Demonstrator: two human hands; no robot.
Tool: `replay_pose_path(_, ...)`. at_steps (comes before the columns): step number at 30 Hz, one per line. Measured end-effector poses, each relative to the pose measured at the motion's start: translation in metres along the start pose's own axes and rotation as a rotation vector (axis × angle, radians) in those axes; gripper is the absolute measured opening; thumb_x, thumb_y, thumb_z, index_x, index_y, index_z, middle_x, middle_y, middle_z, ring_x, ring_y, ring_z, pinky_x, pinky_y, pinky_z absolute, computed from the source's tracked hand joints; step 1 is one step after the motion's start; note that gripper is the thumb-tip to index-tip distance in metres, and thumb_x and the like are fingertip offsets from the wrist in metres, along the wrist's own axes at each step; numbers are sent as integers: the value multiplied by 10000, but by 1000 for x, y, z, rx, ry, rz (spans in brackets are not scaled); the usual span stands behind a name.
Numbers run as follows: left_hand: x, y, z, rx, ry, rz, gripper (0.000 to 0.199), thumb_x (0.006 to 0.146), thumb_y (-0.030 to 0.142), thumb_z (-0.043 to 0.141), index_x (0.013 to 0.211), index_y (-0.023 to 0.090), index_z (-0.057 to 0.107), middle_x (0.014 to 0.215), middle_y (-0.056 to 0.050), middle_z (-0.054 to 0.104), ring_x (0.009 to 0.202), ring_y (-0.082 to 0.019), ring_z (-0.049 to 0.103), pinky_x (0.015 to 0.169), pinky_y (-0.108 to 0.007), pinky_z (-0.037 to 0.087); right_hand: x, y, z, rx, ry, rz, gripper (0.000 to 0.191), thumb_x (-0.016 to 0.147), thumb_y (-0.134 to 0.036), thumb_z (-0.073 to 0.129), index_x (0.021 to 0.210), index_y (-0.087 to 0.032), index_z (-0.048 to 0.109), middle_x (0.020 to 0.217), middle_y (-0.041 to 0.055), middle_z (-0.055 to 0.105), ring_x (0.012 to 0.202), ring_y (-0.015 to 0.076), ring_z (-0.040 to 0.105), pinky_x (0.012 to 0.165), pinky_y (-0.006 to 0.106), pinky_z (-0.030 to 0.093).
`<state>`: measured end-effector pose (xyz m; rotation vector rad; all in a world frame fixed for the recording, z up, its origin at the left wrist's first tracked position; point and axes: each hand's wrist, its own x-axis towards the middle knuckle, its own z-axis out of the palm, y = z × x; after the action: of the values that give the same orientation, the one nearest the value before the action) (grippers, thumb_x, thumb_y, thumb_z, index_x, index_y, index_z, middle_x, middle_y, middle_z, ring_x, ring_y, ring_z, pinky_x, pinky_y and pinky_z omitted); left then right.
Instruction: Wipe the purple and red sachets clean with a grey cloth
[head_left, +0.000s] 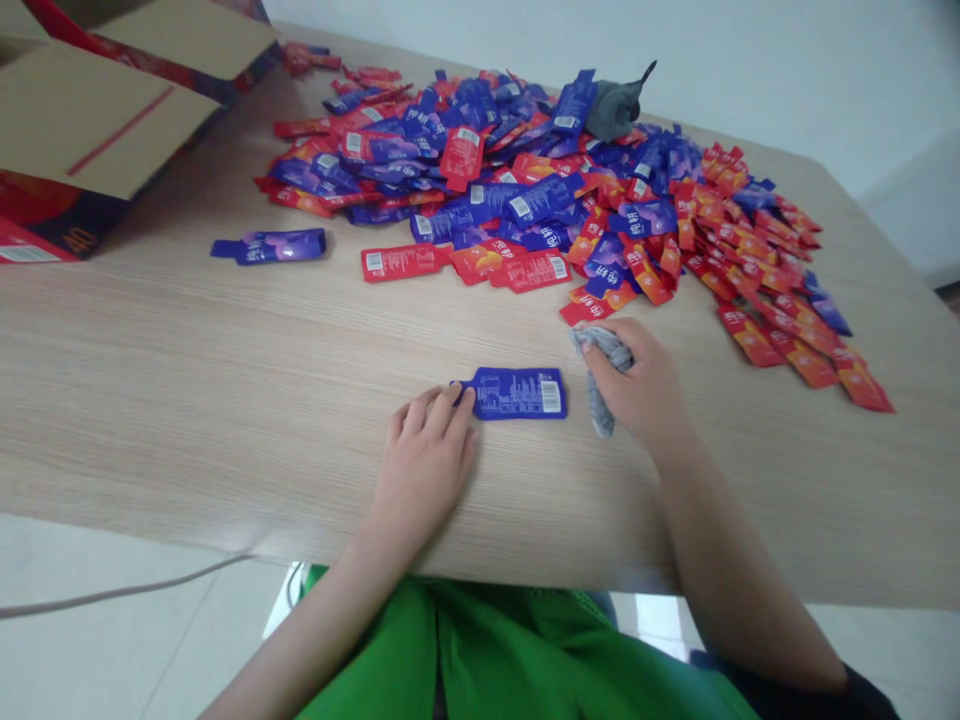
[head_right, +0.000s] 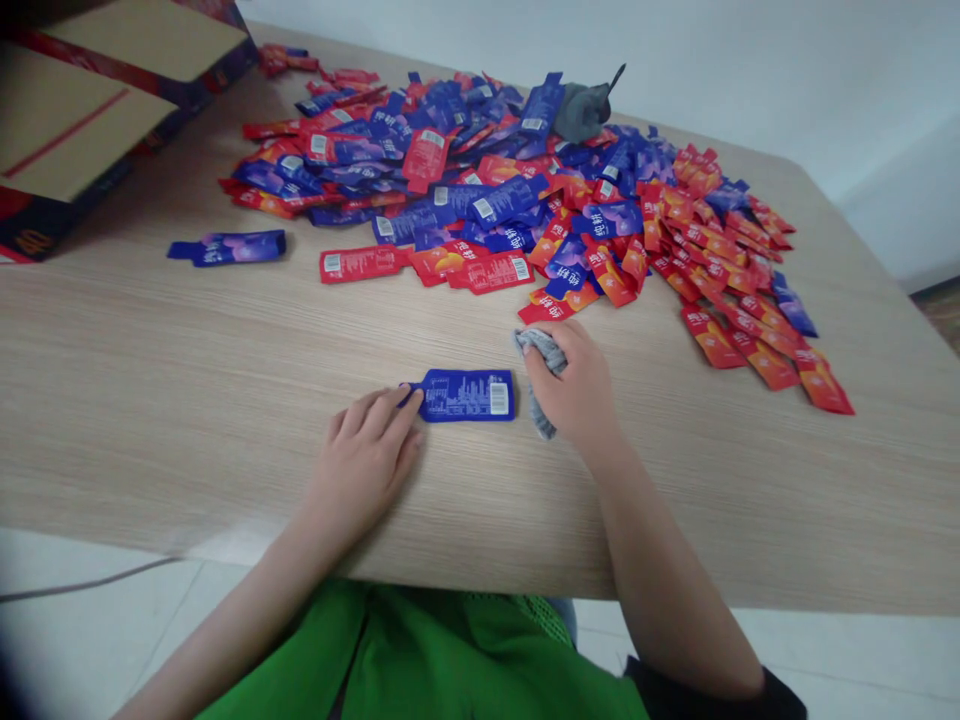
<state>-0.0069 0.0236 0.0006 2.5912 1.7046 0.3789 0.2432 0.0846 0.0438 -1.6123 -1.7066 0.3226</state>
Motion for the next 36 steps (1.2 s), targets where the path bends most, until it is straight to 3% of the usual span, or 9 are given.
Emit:
replay_pose_path(4, -7, 2, 0, -44, 19, 23, 436, 982, 298, 497, 1386, 147, 561, 1331, -138, 645, 1225, -342, 553, 979, -519, 474, -2, -11, 5, 62, 94, 138, 144, 883, -351, 568, 983, -248, 584, 882, 30, 653, 826, 218, 628, 790, 408, 505)
replay_pose_path(7, -11, -3, 2, -97, 23, 33, 450, 994, 308, 466, 1399, 126, 538, 1376, -135, 624, 1292, -327, 517, 1049, -521, 437, -6, -29, 21, 114, 134, 94, 163, 906, -358, 530, 1027, -249, 524, 954, 40, 640, 878, 214, 616, 817, 407, 498)
replay_pose_path(12, -14, -8, 3, -135, 13, 40, 462, 1000, 310, 443, 1411, 116, 522, 1446, -128, 582, 1347, -317, 487, 1097, -515, 403, -10, -51, 45, 137, -39, -111, 149, 926, -285, 483, 1065, -241, 516, 1079, 78, 630, 999, 226, 600, 883, 408, 476)
replay_pose_path(17, -13, -10, -1, -153, -12, 84, 433, 1000, 260, 423, 1404, 161, 544, 1464, -78, 576, 1362, -317, 474, 1093, -502, 396, -9, -46, 32, 1, -131, -124, 149, 899, -237, 527, 1033, -252, 590, 1026, 59, 673, 964, 224, 635, 875, 384, 485)
replay_pose_path(22, -14, -10, -1, -134, -18, 103, 452, 974, 223, 446, 1413, 183, 543, 1480, -67, 563, 1362, -343, 462, 1078, -522, 387, -14, -40, 26, -112, -205, -169, 255, 906, -205, 525, 1130, -249, 637, 1092, 71, 683, 1015, 232, 644, 877, 374, 495)
replay_pose_path(28, -15, -8, -1, -118, -10, 104, 463, 962, 229, 480, 1418, 173, 537, 1477, -79, 563, 1345, -355, 469, 1062, -536, 397, -23, -52, 46, -297, -419, -190, 291, 955, -224, 488, 1169, -246, 684, 1114, 65, 653, 939, 206, 654, 735, 319, 486)
replay_pose_path(36, -13, -1, 0, -119, 3, 51, 447, 982, 267, 460, 1418, 205, 541, 1454, -50, 589, 1333, -352, 489, 1071, -540, 392, -23, -63, 51, -534, -507, -226, 253, 986, -300, 485, 1071, -288, 724, 1120, 55, 631, 825, 180, 641, 565, 298, 365)
